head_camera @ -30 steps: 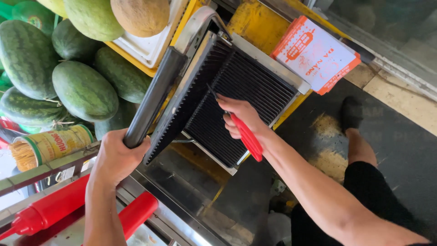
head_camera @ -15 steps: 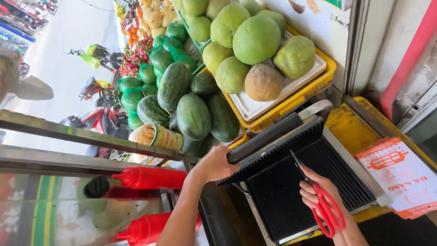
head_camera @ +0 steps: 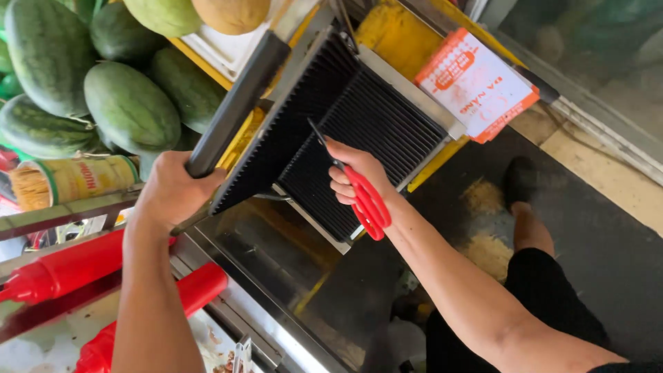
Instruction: Cleaning a panini press or grill using scissors and a brush.
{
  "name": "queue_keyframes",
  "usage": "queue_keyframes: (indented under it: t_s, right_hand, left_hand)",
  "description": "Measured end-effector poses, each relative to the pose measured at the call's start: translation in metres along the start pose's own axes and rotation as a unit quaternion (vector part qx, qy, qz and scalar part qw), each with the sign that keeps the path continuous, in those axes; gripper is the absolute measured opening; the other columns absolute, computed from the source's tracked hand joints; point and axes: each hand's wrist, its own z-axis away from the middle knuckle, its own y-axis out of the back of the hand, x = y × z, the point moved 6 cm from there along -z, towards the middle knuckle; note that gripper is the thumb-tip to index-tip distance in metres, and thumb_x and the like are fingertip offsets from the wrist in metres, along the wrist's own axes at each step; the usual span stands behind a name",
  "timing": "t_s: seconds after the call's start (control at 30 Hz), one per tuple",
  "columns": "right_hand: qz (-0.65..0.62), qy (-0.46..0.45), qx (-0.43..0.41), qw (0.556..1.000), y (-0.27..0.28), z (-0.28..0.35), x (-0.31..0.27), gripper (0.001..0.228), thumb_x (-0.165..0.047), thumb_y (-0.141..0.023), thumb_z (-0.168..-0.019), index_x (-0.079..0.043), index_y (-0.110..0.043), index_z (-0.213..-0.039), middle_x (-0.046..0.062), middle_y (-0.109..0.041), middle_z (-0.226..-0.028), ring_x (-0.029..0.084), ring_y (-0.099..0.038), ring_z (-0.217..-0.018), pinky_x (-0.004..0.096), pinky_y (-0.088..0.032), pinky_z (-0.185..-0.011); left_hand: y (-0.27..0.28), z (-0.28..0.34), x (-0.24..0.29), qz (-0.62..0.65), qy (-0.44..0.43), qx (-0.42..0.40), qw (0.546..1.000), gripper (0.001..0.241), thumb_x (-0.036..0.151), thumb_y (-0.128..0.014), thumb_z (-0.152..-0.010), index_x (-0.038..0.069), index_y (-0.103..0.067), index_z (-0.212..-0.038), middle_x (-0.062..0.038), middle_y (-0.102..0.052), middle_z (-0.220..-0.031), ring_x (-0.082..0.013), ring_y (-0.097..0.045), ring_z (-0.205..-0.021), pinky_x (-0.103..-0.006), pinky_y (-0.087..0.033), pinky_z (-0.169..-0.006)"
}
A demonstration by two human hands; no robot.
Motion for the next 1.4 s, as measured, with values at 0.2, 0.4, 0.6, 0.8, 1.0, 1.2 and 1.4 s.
queue_keyframes:
  t_s: [0.2,0.4,0.6,0.8,1.0,1.2,1.4]
  right_hand:
    - [0.073,0.024,0.034,0.996,-0.016,0.000,-0.012,0.054,-0.034,-0.049,-0.101,-0.022,-0.051,-0.154,-0.005,-0.044,-0.047,0.006,-0.037,-0.034,0.020,-0.026,-0.031]
    - [0.031,0.025,0.164,0.986,0.038,-0.042,0.001,0.064,-0.031,-0.056,-0.096,-0.020,-0.044,-0.158,-0.003,-0.038,-0.050,0.006,-0.026,-0.035,0.024,-0.014,-0.034]
    - [0.026,0.035,0.136,0.990,0.073,-0.070,0.005,0.064,-0.028,-0.053,-0.099,-0.017,-0.038,-0.160,-0.003,-0.040,-0.051,0.007,-0.031,-0.037,0.022,-0.020,-0.034]
    - [-0.024,0.063,0.033,0.997,-0.027,0.006,0.005,0.057,-0.023,-0.057,-0.098,-0.015,-0.049,-0.154,-0.003,-0.041,-0.045,0.006,-0.025,-0.032,0.024,-0.013,-0.030]
    - [0.015,-0.022,0.041,0.999,-0.014,0.014,0.004,0.044,-0.031,-0.054,-0.105,-0.027,-0.051,-0.149,0.004,-0.037,-0.043,0.017,-0.038,-0.028,0.024,-0.032,-0.024]
    - [0.036,-0.047,-0.027,0.998,-0.010,-0.001,-0.001,0.035,-0.030,-0.044,-0.110,-0.029,-0.052,-0.143,0.003,-0.045,-0.044,0.017,-0.045,-0.030,0.027,-0.039,-0.026]
    - [0.306,-0.018,0.082,0.948,-0.036,0.021,-0.059,0.053,-0.024,-0.063,-0.093,-0.011,-0.063,-0.144,-0.002,-0.045,-0.046,0.005,-0.027,-0.032,0.023,-0.015,-0.029]
  left_hand:
    - [0.004,-0.003,0.006,0.025,0.030,-0.023,0.999,0.036,0.018,-0.072,-0.081,-0.007,-0.056,-0.060,-0.011,-0.047,-0.052,-0.0234,-0.040,-0.048,-0.0373,-0.039,-0.049]
    - [-0.003,0.004,0.012,0.003,0.030,-0.032,0.999,0.035,0.020,-0.073,-0.080,-0.006,-0.058,-0.062,-0.010,-0.049,-0.054,-0.0229,-0.041,-0.050,-0.0368,-0.040,-0.050]
    - [-0.001,0.004,0.014,0.026,0.033,-0.039,0.998,0.036,0.018,-0.074,-0.079,-0.006,-0.057,-0.058,-0.010,-0.048,-0.051,-0.0211,-0.040,-0.046,-0.0353,-0.036,-0.046]
    - [0.003,-0.005,0.000,0.021,0.032,-0.026,0.999,0.038,0.017,-0.074,-0.083,-0.006,-0.056,-0.059,-0.011,-0.048,-0.048,-0.0228,-0.041,-0.042,-0.0371,-0.035,-0.042]
    - [-0.006,-0.019,-0.021,0.031,0.075,-0.035,0.996,0.036,0.028,-0.084,-0.076,0.005,-0.061,-0.062,-0.014,-0.049,-0.052,-0.0261,-0.054,-0.052,-0.0364,-0.041,-0.048]
    - [-0.007,-0.021,-0.021,0.020,0.057,-0.031,0.998,0.042,0.030,-0.082,-0.077,0.002,-0.056,-0.062,-0.014,-0.049,-0.050,-0.0303,-0.053,-0.048,-0.0405,-0.042,-0.049]
    - [0.001,-0.008,-0.003,0.019,-0.006,-0.027,0.999,0.035,0.018,-0.073,-0.080,-0.007,-0.056,-0.061,-0.010,-0.047,-0.055,-0.0232,-0.040,-0.051,-0.0374,-0.042,-0.052]
